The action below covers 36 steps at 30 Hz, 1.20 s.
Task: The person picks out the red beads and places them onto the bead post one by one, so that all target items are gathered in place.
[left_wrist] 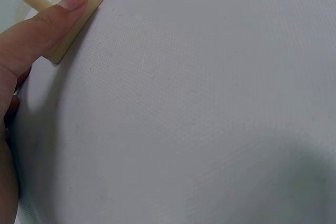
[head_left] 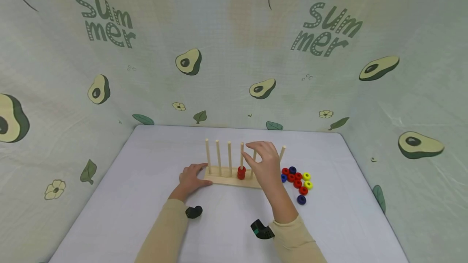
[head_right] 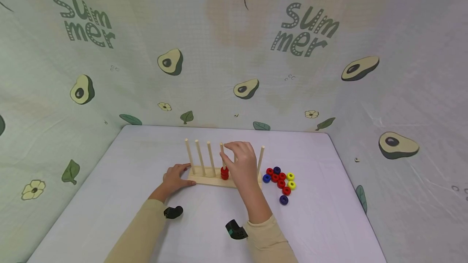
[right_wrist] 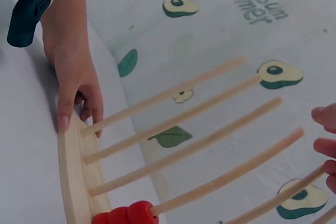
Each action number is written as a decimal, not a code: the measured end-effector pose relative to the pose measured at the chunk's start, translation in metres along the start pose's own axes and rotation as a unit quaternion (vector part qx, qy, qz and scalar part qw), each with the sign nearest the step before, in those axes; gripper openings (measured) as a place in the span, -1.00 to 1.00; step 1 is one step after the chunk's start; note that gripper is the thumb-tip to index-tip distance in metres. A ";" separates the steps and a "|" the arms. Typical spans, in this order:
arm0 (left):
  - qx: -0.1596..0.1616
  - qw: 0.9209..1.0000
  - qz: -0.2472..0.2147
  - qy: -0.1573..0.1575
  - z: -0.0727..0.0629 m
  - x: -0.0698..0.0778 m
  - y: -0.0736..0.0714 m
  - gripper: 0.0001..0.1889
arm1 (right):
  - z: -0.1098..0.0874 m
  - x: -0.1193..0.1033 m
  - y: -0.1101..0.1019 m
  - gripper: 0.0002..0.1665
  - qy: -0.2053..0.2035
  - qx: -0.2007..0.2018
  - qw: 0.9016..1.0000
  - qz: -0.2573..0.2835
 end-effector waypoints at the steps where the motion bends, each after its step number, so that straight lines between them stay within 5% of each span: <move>1: 0.000 1.000 0.000 0.001 0.000 0.000 0.000 -0.14 | -0.001 0.000 0.000 -0.72 -0.009 0.009 1.000 0.005; 8: -0.002 1.000 -0.001 0.002 0.000 -0.001 0.001 -0.14 | -0.007 0.002 -0.004 -0.68 -0.040 0.050 0.998 0.025; 36: 0.002 1.000 -0.005 -0.001 0.002 -0.003 0.003 -0.14 | -0.044 0.045 -0.018 -0.74 0.018 0.054 0.998 -0.014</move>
Point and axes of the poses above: each hand's wrist, its own z-axis towards the middle knuckle, its own y-axis out of the palm, x = y × z, the point moved 5 cm from there along z, towards the middle knuckle, and after that the axes turned 11 degrees about -z, right-handed, at the moved point
